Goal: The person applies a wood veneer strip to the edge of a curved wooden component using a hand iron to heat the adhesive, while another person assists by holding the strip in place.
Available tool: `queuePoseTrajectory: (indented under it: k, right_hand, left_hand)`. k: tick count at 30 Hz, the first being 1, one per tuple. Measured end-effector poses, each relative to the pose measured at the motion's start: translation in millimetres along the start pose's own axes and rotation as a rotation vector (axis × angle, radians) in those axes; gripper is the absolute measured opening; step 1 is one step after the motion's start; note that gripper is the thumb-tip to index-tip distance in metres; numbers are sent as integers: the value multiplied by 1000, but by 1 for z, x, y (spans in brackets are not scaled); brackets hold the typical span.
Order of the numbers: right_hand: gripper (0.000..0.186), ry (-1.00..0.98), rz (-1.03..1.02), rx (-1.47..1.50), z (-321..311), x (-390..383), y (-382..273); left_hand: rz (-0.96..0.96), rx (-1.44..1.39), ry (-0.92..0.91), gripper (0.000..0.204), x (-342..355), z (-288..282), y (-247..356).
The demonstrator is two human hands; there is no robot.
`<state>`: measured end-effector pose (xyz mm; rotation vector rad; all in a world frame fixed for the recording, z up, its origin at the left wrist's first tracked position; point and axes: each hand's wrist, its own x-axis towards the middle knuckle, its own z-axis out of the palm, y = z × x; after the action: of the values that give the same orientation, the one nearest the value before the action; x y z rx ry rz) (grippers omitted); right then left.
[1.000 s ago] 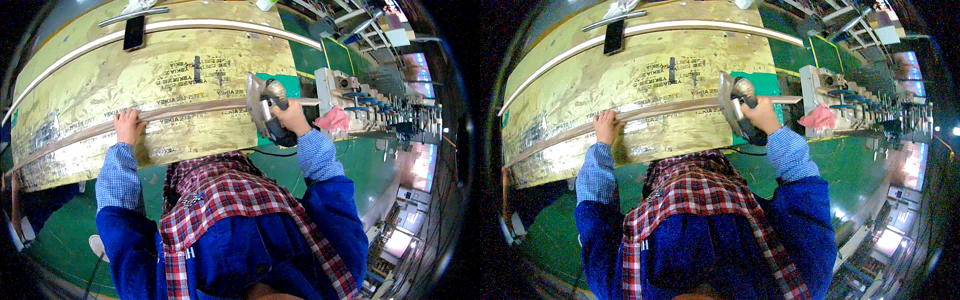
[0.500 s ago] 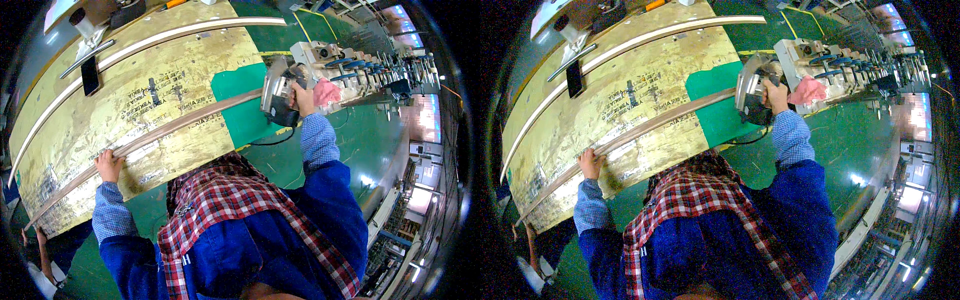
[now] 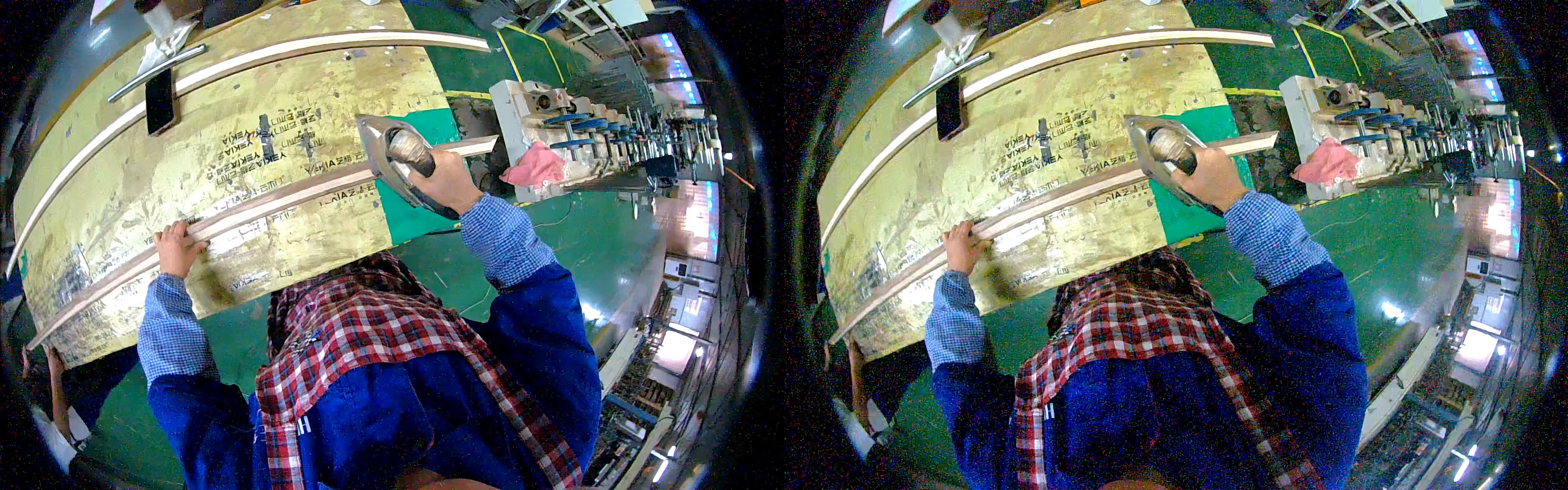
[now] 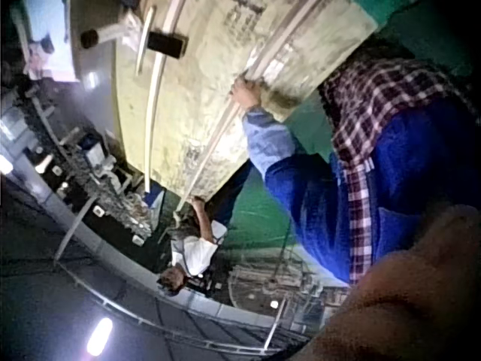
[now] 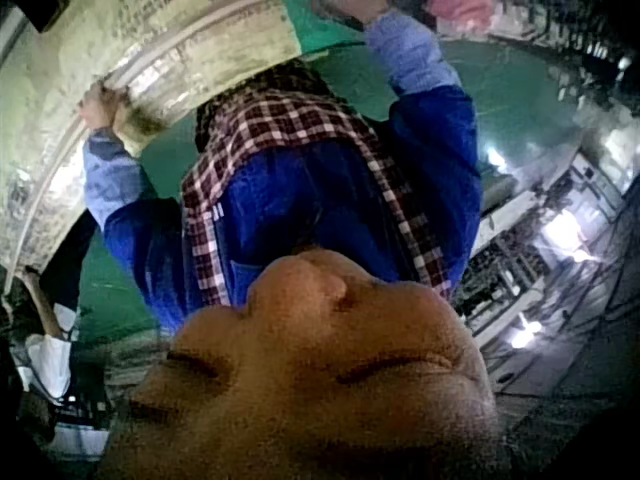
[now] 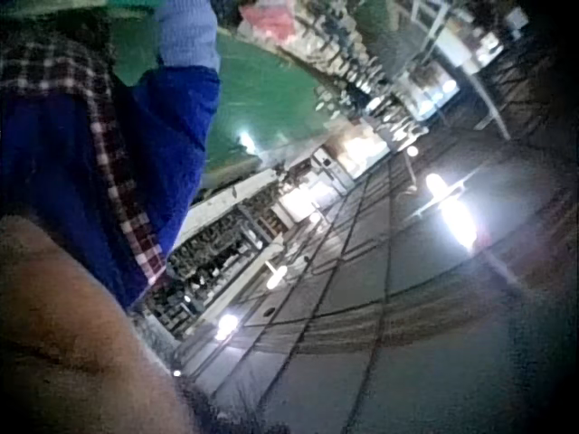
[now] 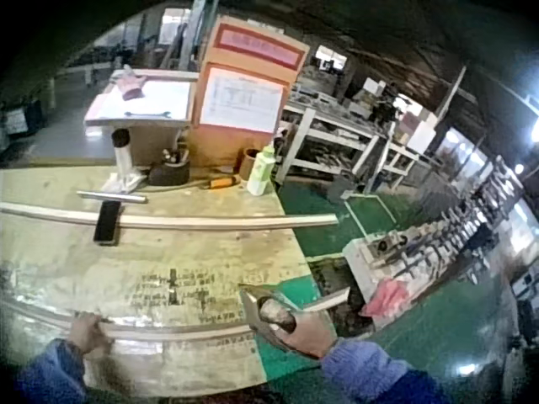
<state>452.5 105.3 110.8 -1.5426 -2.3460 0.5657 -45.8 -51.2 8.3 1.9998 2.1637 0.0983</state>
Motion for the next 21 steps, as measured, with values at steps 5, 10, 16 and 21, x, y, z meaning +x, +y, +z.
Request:
queuePoseTrajectory:
  k: [5,10,16,21]
  right_hand:
    - [40,-157,-19,-88,-1,4,-16]
    - [43,-231,-83,-167,4,3,-21]
    - [52,-545,26,-248,-6,11,-44]
    - [54,-536,-125,-324,1,4,-52]
  left_hand:
    - [-24,-71,-90,52,5,-4,-2]
    - [-15,-122,-106,51,8,-2,-8]
    - [-12,-85,-79,50,6,-4,-5]
    - [-17,-60,-84,53,3,3,-9]
